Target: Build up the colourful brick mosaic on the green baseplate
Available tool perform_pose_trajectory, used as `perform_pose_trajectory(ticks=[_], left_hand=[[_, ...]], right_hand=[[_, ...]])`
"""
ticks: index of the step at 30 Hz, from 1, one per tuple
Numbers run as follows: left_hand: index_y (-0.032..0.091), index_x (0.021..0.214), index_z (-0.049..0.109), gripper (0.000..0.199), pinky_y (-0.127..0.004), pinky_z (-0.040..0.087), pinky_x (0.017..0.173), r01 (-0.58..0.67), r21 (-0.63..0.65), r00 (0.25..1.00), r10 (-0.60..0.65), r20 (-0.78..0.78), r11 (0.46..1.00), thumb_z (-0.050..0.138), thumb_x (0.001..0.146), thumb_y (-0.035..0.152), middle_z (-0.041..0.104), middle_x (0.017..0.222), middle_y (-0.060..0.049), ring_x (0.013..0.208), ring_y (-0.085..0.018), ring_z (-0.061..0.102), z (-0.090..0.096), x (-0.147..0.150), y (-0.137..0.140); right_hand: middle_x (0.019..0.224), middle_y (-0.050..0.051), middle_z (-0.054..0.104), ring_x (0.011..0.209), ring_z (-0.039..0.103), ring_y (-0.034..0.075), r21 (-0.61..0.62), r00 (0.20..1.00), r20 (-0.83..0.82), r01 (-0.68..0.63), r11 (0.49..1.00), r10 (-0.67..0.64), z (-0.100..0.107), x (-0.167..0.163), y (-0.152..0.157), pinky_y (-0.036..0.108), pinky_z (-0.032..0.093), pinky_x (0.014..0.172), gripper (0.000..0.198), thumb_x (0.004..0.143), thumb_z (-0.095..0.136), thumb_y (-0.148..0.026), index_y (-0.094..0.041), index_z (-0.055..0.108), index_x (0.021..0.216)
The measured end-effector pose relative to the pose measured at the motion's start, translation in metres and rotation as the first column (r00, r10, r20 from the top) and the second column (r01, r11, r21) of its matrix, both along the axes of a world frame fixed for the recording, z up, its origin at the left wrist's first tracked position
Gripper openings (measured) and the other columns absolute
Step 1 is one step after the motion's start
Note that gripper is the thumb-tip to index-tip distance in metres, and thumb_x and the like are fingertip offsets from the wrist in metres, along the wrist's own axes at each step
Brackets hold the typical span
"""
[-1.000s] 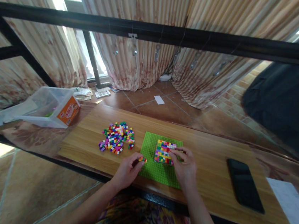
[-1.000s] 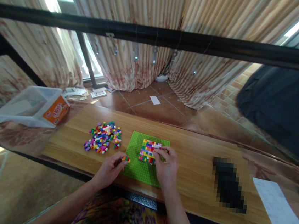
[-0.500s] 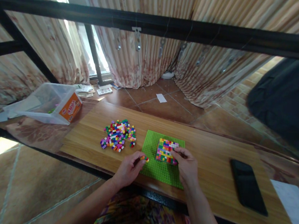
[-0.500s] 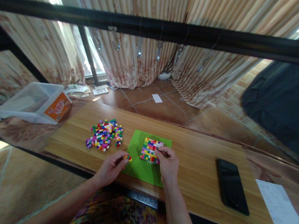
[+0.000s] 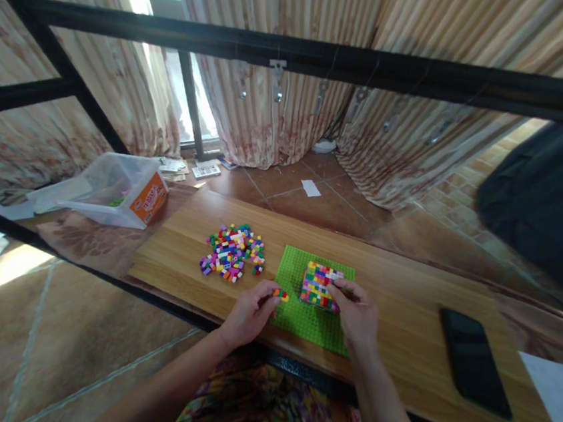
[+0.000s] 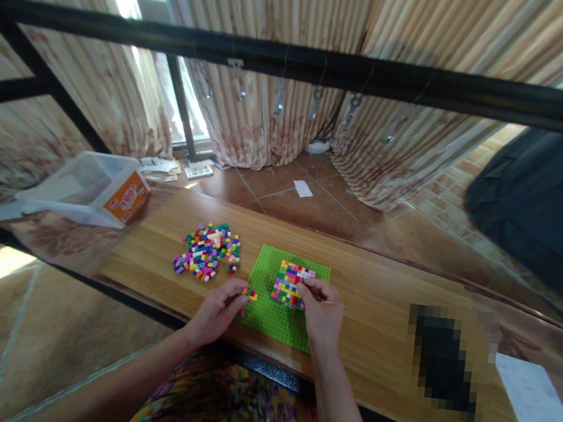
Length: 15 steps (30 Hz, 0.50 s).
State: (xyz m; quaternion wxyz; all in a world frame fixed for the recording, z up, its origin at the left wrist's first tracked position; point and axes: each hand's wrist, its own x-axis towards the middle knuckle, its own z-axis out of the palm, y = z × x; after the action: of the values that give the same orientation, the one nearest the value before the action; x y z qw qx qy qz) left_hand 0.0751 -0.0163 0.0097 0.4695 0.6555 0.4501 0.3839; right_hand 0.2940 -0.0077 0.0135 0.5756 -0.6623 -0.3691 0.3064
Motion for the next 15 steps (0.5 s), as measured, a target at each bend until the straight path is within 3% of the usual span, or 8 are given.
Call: perform_pose_trajectory(ticks=[2, 4, 9, 15], left_hand=[[0.017, 0.096, 0.054, 0.014, -0.02, 0.044, 0.058, 0.005, -0.015, 1.0, -0.005, 0.01, 1.0, 0.049, 0.092, 0.029, 0.056, 0.077, 0.001, 0.059, -0.009, 0.056, 0.001, 0.0, 0.0], [0.017, 0.095, 0.054, 0.014, -0.02, 0.043, 0.059, 0.02, -0.023, 1.0, -0.02, 0.02, 1.0, 0.048, 0.093, 0.03, 0.055, 0.075, 0.002, 0.06, -0.009, 0.056, 0.002, 0.0, -0.001], [0.017, 0.091, 0.054, 0.017, -0.02, 0.041, 0.058, 0.058, -0.03, 0.998, -0.056, 0.035, 0.998, 0.048, 0.093, 0.032, 0.051, 0.073, 0.002, 0.061, -0.009, 0.052, 0.003, -0.003, 0.0], [0.016, 0.09, 0.054, 0.02, -0.021, 0.039, 0.059, 0.106, -0.017, 0.994, -0.105, 0.037, 0.994, 0.047, 0.094, 0.034, 0.051, 0.071, 0.002, 0.062, -0.01, 0.048, 0.002, -0.006, 0.001]], right_hand=[[0.095, 0.007, 0.067, 0.084, 0.061, 0.019, 0.065, 0.967, 0.251, 0.015, 0.998, -0.031, 0.009, -0.006, -0.008, 0.032, 0.05, 0.07, 0.026, 0.067, 0.074, -0.042, -0.02, 0.072, 0.08], [0.097, 0.007, 0.067, 0.086, 0.061, 0.019, 0.1, 0.925, 0.379, -0.059, 0.993, 0.017, 0.018, -0.017, -0.017, 0.033, 0.049, 0.074, 0.023, 0.077, 0.066, -0.042, -0.021, 0.072, 0.082], [0.092, 0.006, 0.068, 0.079, 0.062, 0.017, -0.017, 0.849, 0.36, -0.408, 0.913, 0.387, 0.024, -0.052, -0.033, 0.031, 0.049, 0.073, 0.023, 0.086, 0.057, -0.037, -0.021, 0.07, 0.098], [0.088, 0.005, 0.068, 0.081, 0.062, 0.018, -0.084, 0.824, 0.34, -0.453, 0.888, 0.453, 0.016, -0.069, -0.034, 0.03, 0.047, 0.076, 0.02, 0.087, 0.056, -0.034, -0.02, 0.07, 0.091]])
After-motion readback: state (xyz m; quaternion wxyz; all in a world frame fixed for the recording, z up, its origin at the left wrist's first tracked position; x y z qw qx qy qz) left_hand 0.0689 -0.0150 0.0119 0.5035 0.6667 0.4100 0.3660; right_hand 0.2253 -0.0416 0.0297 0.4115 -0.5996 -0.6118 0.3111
